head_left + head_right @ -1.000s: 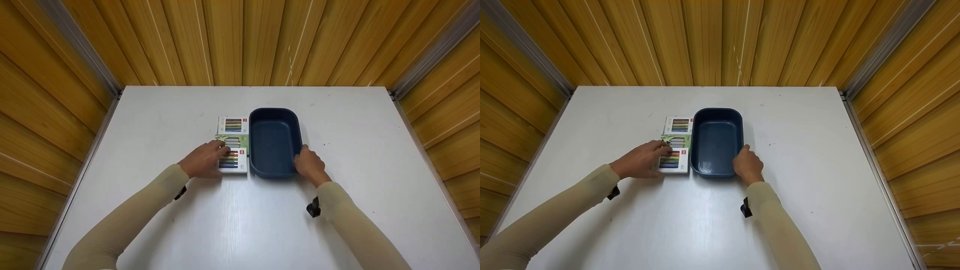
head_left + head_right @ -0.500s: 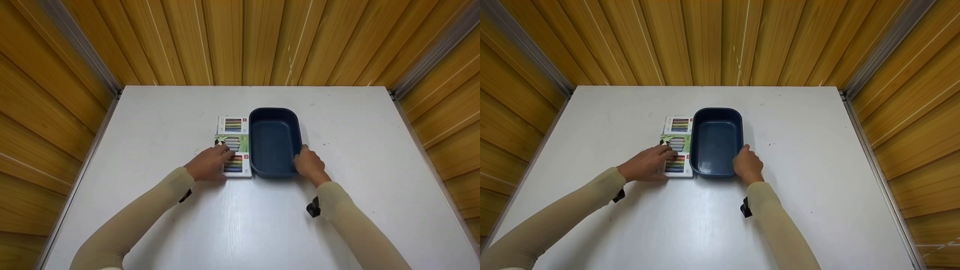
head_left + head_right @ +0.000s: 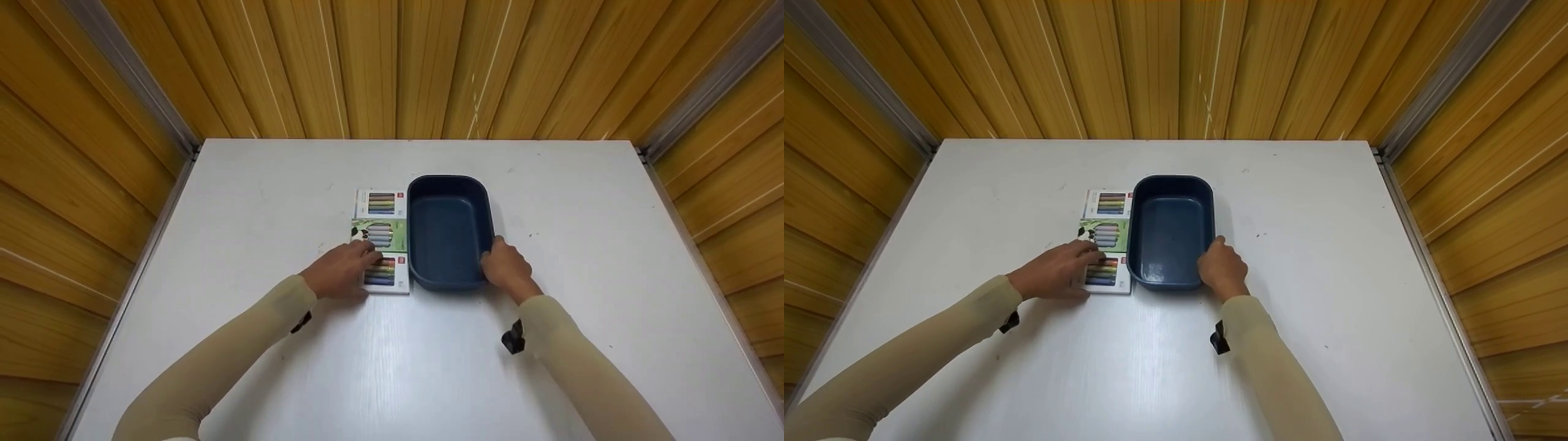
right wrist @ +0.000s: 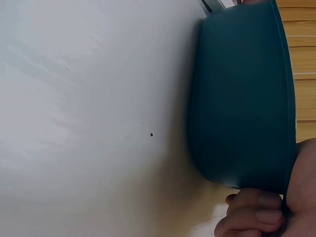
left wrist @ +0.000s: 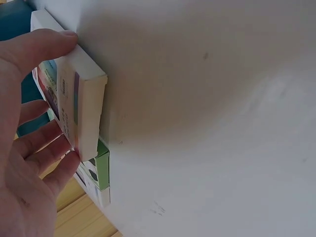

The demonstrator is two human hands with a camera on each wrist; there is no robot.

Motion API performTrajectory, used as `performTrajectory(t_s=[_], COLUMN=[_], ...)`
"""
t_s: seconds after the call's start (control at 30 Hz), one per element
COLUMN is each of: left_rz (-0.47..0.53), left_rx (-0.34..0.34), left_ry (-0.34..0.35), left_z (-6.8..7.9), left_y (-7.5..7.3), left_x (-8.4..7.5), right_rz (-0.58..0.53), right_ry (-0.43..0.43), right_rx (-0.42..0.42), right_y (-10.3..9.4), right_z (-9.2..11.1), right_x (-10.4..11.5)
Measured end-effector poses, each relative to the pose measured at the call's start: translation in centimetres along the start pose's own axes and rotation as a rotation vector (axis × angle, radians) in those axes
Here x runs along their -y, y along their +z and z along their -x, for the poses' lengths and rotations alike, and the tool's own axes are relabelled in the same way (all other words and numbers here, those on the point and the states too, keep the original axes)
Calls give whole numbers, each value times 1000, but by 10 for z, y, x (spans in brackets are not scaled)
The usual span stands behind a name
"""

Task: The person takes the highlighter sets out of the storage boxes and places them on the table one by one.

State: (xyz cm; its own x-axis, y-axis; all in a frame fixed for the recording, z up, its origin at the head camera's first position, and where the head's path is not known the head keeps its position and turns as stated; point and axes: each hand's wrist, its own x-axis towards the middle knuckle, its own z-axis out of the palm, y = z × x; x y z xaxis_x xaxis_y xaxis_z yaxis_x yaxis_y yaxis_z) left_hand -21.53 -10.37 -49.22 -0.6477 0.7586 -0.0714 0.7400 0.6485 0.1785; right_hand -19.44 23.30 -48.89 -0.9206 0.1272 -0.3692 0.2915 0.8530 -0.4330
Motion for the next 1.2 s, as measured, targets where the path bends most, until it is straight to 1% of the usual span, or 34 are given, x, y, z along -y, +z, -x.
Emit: performTrajectory(t_s=[0.23,0.3,0.4,0.47,0.63,0.73,0.87,0.97,1.1,1.2], left_rz=[-31,-25,7,24,21,36,68,91,124,127], left_rx=[-48,-43,-12,10,37,58,101,139,182,189], left_ry=[52,49,17,-21,-132,-180,-209,-231,-258,-262], left_z=[-1,-1,-3,-6,-18,-27,-38,-43,-47,-48], left_y=[3,3,0,-2,-6,-6,-8,-9,-9,-8], left_x=[4,4,3,3,9,15,21,24,28,29], right_rz=[-52,-66,-87,-95,-126,-125,-104,-101,-121,-143], right_ry=[6,6,-1,-7,1,15,33,24,-26,-65], right_rx=[16,21,27,29,44,51,26,-8,-45,-78], right_y=[-2,-2,-3,-4,-7,-8,-9,-9,-7,-5], right_z=[-1,-2,-2,-2,0,1,3,4,6,7], right_x=[-5,-6,-8,-9,-12,-15,-18,-19,-19,-17])
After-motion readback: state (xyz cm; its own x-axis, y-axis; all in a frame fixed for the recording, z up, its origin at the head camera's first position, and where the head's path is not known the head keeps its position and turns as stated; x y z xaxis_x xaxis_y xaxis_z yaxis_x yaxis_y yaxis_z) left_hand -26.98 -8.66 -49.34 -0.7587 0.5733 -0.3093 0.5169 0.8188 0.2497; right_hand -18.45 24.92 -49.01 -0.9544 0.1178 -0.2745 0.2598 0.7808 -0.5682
